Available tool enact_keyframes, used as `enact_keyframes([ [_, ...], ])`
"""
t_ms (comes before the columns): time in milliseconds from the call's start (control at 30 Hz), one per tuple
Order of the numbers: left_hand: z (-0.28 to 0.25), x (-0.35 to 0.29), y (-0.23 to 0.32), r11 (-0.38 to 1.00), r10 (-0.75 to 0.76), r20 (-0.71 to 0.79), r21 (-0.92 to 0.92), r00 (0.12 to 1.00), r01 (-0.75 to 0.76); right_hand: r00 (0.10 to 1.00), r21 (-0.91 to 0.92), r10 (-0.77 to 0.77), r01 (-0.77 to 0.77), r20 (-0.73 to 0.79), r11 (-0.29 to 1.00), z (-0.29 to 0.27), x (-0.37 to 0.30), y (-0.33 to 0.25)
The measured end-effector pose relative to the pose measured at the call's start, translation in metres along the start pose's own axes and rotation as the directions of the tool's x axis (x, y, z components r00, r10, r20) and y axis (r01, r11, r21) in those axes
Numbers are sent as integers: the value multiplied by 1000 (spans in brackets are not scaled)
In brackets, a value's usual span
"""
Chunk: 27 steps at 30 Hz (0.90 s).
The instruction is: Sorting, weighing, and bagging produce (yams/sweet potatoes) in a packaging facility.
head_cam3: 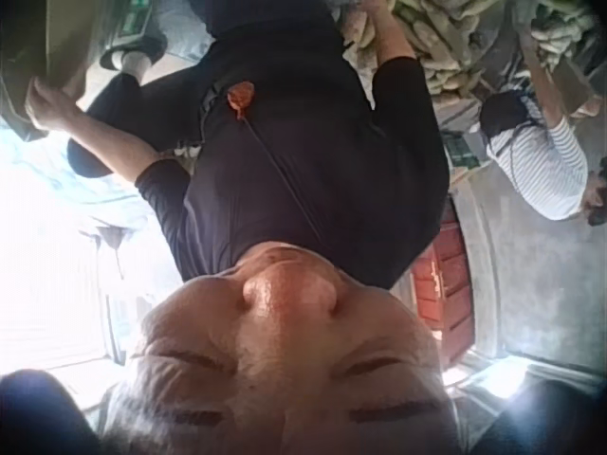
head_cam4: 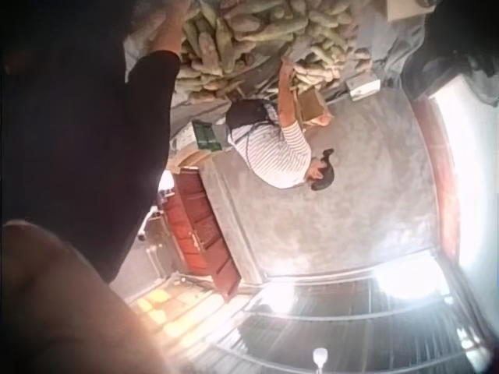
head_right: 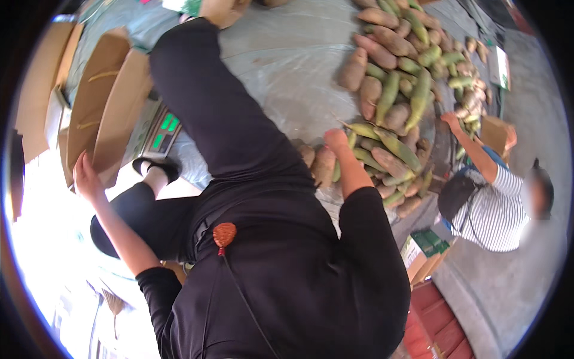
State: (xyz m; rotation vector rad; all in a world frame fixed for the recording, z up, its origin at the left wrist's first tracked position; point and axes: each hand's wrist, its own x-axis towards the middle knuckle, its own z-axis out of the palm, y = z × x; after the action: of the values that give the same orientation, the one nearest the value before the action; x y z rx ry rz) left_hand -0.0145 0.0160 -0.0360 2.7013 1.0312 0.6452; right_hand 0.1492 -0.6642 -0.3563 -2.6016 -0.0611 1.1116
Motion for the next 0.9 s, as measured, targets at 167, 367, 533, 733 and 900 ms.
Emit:
enact_keyframes([
  [167,-5,-3,0,998,-33,36,58,999,31,994,49,86,-83,-64,995,-20,-11,-18],
  [367,-11,-12,-16,996,-59,34,66,998,56,887,-68,387,-415,-251,907,-100,-44,-49],
  [533,-1,-14,-17,998,-54,37,32,998,53,833,-54,527,-542,-169,839,-129,-45,-25],
  [733,0,-17,-19,999,-39,75,37,996,36,836,-304,549,-525,-11,795,-114,-24,-6],
  [900,21,-12,-13,998,-43,92,-29,995,46,821,-231,543,-571,-176,788,-113,-25,26],
])
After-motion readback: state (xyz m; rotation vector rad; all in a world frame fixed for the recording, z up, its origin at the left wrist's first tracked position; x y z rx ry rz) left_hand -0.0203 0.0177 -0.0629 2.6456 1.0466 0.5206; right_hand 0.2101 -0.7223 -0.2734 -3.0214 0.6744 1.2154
